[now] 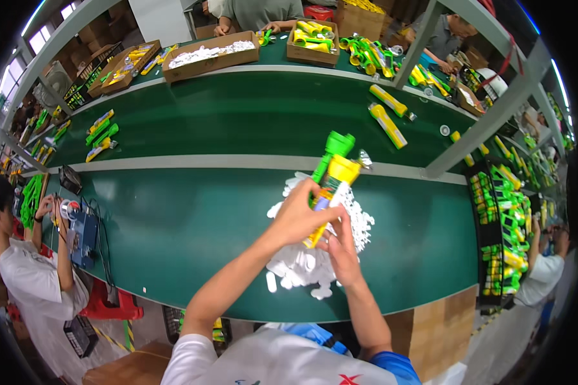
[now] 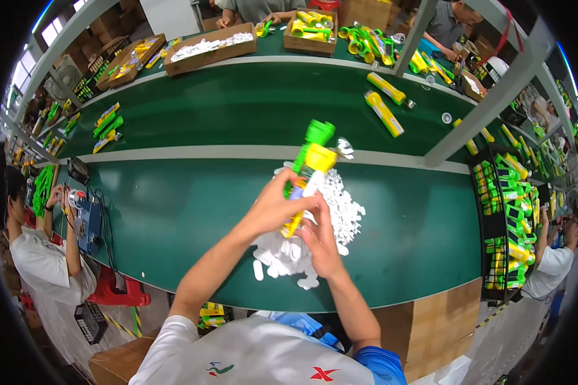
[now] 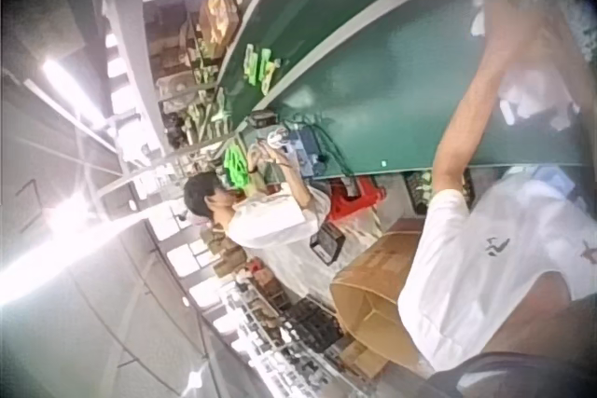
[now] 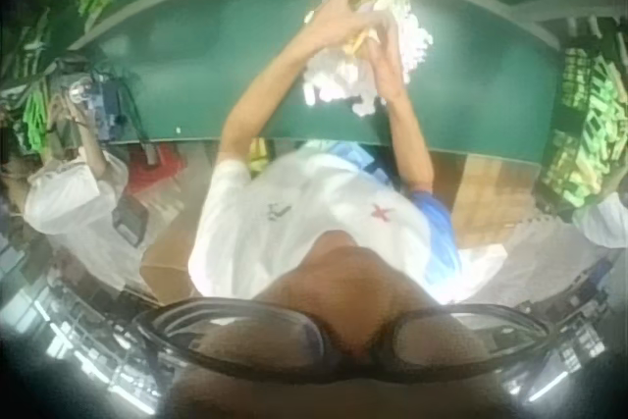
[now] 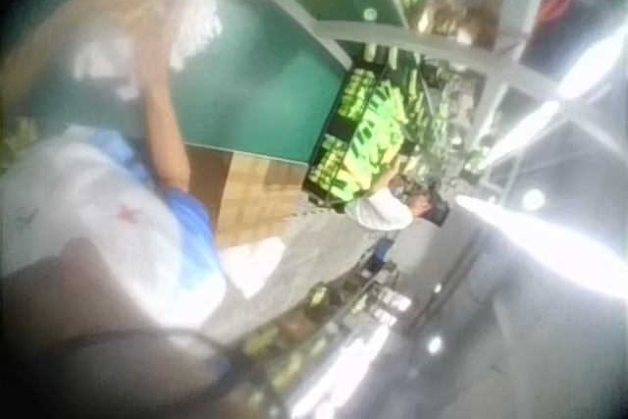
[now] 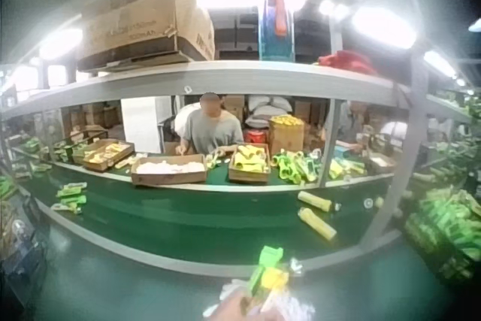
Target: The person assembles flashlights by inserting small white switch pieces into the flashlight bodies, pressing the casing halves together, and placing the assembled flashlights onto the conveyor belt.
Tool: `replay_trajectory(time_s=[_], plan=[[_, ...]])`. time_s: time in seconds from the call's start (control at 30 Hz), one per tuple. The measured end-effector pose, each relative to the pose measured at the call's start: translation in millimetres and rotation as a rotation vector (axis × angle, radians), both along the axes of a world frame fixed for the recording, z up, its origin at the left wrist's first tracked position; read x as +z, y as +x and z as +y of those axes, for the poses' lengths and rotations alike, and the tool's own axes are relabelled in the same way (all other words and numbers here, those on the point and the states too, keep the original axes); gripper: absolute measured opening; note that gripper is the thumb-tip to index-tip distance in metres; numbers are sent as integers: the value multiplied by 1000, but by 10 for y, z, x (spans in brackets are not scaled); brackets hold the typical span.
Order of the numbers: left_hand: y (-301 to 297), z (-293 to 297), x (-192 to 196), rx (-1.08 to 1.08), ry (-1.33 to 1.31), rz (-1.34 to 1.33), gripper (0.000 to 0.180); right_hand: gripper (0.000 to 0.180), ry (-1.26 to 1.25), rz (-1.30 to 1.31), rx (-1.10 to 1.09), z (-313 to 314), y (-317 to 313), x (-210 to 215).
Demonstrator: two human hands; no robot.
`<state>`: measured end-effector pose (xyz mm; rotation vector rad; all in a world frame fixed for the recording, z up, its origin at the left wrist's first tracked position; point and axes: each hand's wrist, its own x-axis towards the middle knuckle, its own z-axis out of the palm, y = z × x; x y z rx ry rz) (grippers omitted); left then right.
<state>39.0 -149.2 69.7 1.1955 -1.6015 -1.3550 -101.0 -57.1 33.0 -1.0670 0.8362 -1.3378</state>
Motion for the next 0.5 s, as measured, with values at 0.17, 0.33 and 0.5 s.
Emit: replay_trajectory(time_s=[0.17, 0.33, 0.5], plan=[[-384, 591, -144, 166, -277, -27, 52, 57, 12, -67, -144, 294, 18, -200], [-414, 953, -153, 293, -154, 18, 52, 37, 23, -64, -118, 548, -120, -215], [-224, 903, -265, -119, 790, 963, 36, 37, 84, -167, 6, 683, -385, -209]])
